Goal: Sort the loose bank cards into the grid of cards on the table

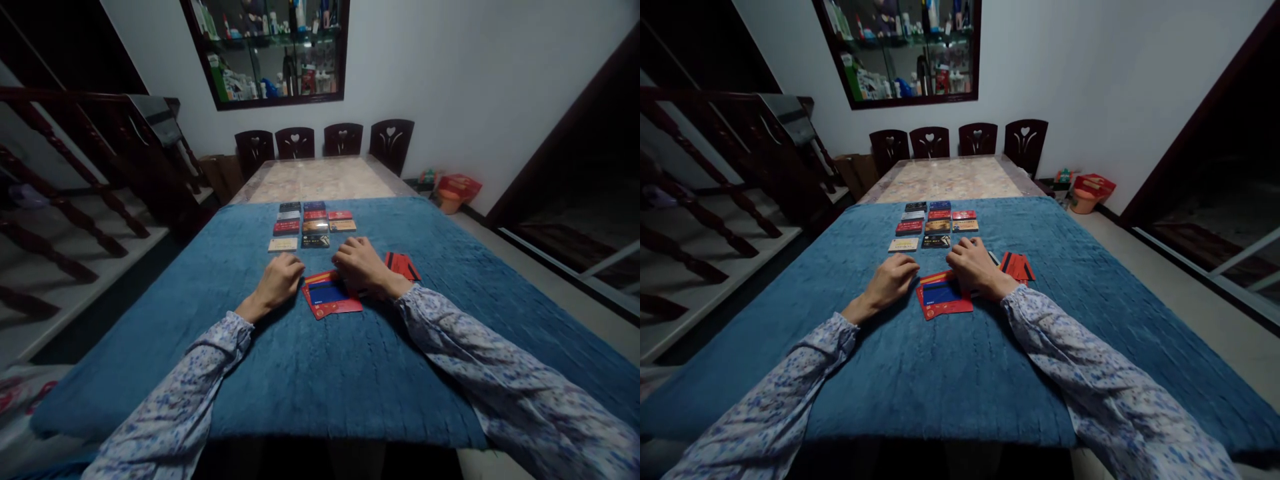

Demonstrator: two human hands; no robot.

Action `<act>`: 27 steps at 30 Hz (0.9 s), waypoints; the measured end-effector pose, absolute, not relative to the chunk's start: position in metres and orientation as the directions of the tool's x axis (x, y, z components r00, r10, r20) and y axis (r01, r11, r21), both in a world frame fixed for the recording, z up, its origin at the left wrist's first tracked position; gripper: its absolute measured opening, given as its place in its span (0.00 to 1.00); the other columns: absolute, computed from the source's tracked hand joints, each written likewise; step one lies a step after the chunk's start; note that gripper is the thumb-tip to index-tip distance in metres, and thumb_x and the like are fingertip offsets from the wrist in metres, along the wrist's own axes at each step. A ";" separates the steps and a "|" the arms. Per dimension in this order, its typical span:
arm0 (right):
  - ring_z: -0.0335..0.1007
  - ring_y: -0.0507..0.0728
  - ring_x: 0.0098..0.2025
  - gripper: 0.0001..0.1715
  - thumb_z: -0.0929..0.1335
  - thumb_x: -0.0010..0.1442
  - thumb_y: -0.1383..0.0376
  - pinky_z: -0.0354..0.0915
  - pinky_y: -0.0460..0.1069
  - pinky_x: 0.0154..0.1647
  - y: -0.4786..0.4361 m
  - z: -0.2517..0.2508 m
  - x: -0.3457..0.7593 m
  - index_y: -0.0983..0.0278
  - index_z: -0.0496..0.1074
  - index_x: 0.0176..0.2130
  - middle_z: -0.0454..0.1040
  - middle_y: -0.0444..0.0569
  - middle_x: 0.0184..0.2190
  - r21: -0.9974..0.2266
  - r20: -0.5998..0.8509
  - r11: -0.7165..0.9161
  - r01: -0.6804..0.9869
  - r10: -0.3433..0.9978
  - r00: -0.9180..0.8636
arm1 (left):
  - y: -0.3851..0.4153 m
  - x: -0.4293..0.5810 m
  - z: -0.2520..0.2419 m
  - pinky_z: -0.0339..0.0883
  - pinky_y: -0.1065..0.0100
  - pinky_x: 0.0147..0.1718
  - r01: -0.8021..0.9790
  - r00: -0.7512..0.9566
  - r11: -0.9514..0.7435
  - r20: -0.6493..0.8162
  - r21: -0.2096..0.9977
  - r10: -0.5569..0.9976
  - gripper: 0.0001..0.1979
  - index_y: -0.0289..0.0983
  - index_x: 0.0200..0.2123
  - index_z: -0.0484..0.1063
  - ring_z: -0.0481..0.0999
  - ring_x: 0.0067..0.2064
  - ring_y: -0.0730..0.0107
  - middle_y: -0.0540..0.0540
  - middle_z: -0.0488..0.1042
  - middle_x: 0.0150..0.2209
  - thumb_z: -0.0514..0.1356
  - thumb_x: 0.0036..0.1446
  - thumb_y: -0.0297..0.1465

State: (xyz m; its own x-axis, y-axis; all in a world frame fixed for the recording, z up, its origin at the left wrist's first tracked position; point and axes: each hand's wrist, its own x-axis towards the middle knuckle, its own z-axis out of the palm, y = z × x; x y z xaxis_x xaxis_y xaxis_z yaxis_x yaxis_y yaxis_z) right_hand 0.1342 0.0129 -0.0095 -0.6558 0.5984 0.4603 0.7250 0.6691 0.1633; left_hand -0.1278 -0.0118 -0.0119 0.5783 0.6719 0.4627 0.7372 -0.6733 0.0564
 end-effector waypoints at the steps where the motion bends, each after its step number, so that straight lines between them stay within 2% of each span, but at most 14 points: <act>1: 0.62 0.61 0.44 0.10 0.65 0.69 0.65 0.48 0.56 0.45 0.009 -0.011 0.138 0.62 0.77 0.39 0.79 0.53 0.38 0.158 0.457 0.674 0.721 0.597 -0.659 | -0.014 -0.126 -0.013 0.70 0.58 0.43 0.728 0.588 -0.684 0.463 0.056 0.663 0.10 0.34 0.41 0.79 0.74 0.44 0.59 0.38 0.78 0.42 0.56 0.64 0.24; 11: 0.63 0.63 0.49 0.13 0.66 0.68 0.61 0.51 0.58 0.49 -0.024 -0.024 0.155 0.62 0.77 0.48 0.79 0.55 0.46 0.103 0.493 0.728 0.678 0.555 -0.670 | -0.033 -0.121 -0.015 0.68 0.57 0.44 0.665 0.670 -0.746 0.410 0.040 0.619 0.11 0.34 0.46 0.77 0.73 0.47 0.57 0.39 0.79 0.44 0.55 0.68 0.29; 20: 0.63 0.66 0.52 0.23 0.66 0.68 0.53 0.54 0.61 0.52 -0.029 -0.029 0.162 0.65 0.75 0.54 0.78 0.59 0.51 0.016 0.440 0.787 0.617 0.549 -0.711 | -0.044 -0.121 -0.007 0.67 0.52 0.50 0.619 0.738 -0.782 0.285 0.073 0.611 0.12 0.36 0.49 0.75 0.72 0.53 0.53 0.38 0.78 0.49 0.59 0.66 0.34; 27: 0.63 0.66 0.53 0.24 0.66 0.69 0.51 0.55 0.61 0.50 -0.030 -0.030 0.163 0.63 0.76 0.54 0.79 0.58 0.50 -0.067 0.390 0.809 0.583 0.560 -0.731 | -0.048 -0.120 -0.004 0.66 0.49 0.53 0.603 0.755 -0.789 0.234 0.118 0.612 0.14 0.36 0.48 0.76 0.70 0.55 0.51 0.38 0.77 0.50 0.61 0.64 0.37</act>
